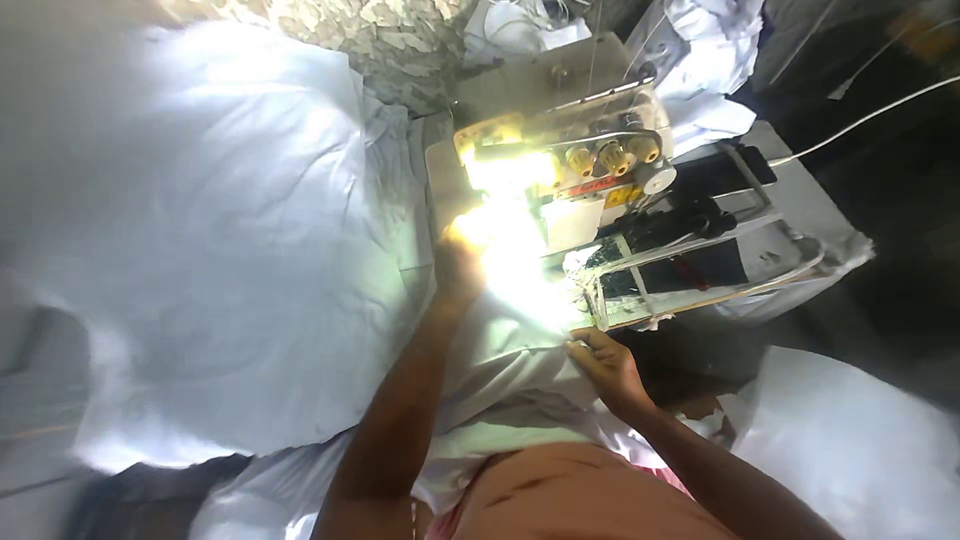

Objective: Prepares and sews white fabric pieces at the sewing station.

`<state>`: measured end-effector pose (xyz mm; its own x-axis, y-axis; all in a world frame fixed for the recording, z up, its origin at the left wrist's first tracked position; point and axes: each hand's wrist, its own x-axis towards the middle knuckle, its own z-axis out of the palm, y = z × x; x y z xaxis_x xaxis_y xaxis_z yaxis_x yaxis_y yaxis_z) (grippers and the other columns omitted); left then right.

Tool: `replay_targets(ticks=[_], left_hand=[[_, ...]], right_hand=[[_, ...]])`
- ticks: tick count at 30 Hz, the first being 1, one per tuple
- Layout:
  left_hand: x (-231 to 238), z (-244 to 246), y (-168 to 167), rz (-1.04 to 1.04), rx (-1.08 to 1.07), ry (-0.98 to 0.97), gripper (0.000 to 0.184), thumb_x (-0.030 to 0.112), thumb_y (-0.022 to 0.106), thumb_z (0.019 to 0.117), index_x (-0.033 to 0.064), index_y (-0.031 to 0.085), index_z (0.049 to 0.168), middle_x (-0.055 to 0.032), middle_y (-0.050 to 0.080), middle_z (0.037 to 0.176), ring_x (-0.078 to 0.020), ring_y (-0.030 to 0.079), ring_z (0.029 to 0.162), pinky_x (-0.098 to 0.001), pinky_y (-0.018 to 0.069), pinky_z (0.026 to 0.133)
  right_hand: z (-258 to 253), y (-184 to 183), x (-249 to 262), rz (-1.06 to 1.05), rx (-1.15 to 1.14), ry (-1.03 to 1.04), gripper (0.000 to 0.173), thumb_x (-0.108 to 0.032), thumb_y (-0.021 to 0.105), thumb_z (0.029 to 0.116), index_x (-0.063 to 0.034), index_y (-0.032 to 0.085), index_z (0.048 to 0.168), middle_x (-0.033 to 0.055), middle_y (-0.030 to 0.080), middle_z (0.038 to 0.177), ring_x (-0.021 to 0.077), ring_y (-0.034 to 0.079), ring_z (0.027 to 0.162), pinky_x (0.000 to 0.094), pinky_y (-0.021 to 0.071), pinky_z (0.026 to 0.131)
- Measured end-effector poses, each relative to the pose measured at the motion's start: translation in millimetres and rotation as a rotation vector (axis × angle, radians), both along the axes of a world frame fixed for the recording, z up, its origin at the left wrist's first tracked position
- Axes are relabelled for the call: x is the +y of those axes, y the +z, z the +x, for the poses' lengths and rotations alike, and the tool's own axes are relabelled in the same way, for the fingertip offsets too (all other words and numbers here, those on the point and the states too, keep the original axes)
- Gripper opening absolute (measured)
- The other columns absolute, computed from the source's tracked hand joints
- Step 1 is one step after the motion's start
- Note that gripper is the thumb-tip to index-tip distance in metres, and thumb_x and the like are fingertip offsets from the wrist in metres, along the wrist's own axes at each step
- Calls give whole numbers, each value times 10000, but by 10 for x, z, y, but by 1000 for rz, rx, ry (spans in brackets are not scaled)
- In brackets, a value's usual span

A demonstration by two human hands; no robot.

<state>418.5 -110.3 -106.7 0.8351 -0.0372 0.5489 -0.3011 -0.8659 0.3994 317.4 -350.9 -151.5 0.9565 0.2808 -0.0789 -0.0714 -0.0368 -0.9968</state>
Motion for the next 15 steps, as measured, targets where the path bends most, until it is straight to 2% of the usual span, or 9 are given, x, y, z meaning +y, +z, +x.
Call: replay_targets(ticks=[2,4,5,8,10,12,15], left_hand=[[-13,-15,-14,13,-23,30,90,42,705,898,-4,754,959,-193,740,1012,-347,696,981,-446,523,883],[-98,-84,10,149,-95,79,130,95,673,929,4,765,944,-213,730,1012,-389,682,1016,-482,512,881],[-173,-142,45,233,-111,116,167,131,645,964,17,767,957,-207,725,996,-390,681,1014,-488,505,857],[-376,-392,96,332,-18,183,185,64,604,975,9,767,1044,-207,742,1020,-386,713,973,-496,537,813],[-440,-527,98,326,63,182,184,20,607,956,-40,746,1060,-229,732,1021,-402,711,926,-517,546,808],[-480,-572,103,297,109,186,187,21,611,955,-57,734,1071,-239,723,1027,-411,702,936,-526,538,830],[-506,-544,98,280,105,215,163,22,606,956,-65,728,1021,-231,703,892,-412,688,864,-525,526,802]], right_hand=[[18,-22,-19,-97,-72,8,164,-131,591,980,-19,707,1006,-55,669,807,-78,582,712,117,488,678],[26,-32,-36,-121,-128,2,198,-139,599,965,5,730,1002,4,705,876,-25,610,813,169,494,787],[38,-20,-46,-105,-138,6,193,-127,603,963,16,728,998,10,712,890,-29,611,823,164,492,801],[86,51,-61,21,-99,18,128,-45,606,949,40,698,975,-36,694,864,-106,587,737,79,495,696],[122,90,-64,65,-54,5,109,-26,606,946,27,696,974,-52,692,850,-95,592,713,88,501,672],[160,111,-68,65,-48,-9,108,-31,603,948,11,698,975,-57,693,845,-87,597,706,96,507,663],[220,140,-62,32,-79,-28,102,-42,608,951,6,697,970,-64,678,821,-89,585,691,87,495,650]])
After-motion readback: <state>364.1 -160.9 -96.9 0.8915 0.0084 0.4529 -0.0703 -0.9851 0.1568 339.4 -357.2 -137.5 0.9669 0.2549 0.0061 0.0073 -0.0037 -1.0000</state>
